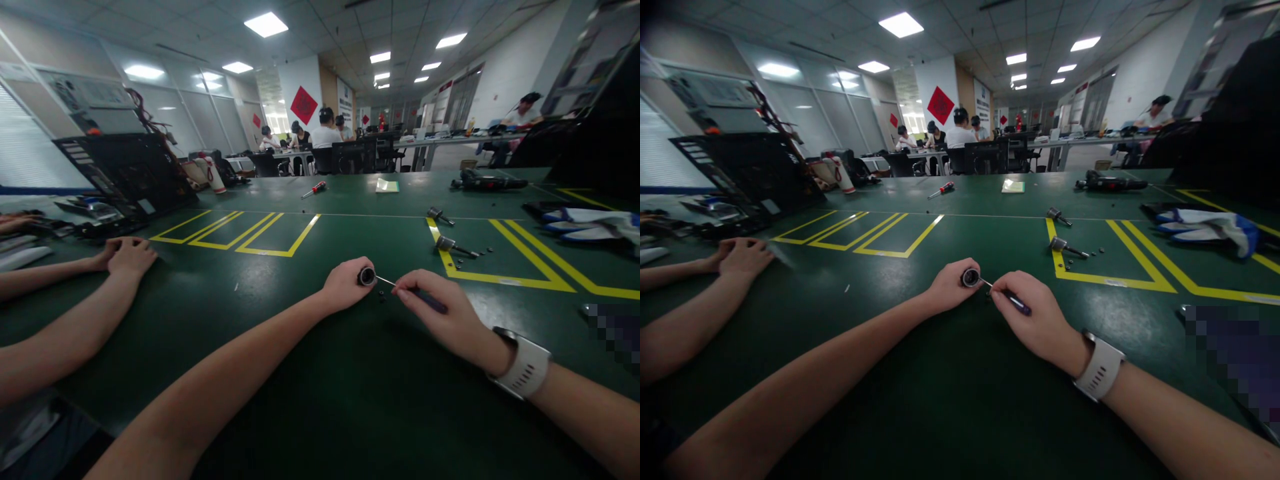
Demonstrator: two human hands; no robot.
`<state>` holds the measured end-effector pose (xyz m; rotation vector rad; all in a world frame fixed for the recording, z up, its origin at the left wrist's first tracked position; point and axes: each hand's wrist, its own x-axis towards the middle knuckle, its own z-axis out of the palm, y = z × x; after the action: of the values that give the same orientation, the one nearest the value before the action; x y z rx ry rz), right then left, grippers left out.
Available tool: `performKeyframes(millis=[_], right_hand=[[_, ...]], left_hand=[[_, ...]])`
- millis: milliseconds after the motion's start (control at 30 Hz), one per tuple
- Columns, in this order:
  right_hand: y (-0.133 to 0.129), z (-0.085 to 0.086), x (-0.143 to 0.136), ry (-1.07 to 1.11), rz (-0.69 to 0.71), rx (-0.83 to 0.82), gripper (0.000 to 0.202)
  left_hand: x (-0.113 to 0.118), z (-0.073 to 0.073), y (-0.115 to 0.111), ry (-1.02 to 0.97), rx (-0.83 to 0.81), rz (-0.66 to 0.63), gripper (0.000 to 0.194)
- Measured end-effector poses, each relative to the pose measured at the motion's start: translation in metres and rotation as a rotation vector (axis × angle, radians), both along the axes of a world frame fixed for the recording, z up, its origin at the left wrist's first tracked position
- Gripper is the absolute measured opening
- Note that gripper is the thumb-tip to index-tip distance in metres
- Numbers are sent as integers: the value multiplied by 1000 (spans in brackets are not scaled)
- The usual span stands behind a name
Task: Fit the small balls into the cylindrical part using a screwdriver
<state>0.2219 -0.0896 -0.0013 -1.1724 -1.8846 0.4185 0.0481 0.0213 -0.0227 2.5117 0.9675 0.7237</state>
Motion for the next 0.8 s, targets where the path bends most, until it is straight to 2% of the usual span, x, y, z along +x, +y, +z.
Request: performKeyframes(millis=[167, 300, 400, 533, 700, 800], right_hand=[[-3, 3, -7, -367, 166, 229, 17], [-3, 2, -10, -569, 134, 353, 20], [-4, 1, -11, -574, 90, 305, 20], [-1, 4, -8, -245, 7, 82, 20], [10, 2, -2, 410, -36, -310, 15], [16, -3, -1, 767, -47, -480, 11]], left_hand=[[1, -2, -1, 93, 57, 11, 15], [1, -2, -2, 169, 139, 0, 9], [1, -1, -4, 209, 187, -7, 7], [1, 2, -5, 240, 183, -33, 6], [0, 3, -4, 227, 146, -58, 6], [0, 1, -2, 197, 135, -50, 7]])
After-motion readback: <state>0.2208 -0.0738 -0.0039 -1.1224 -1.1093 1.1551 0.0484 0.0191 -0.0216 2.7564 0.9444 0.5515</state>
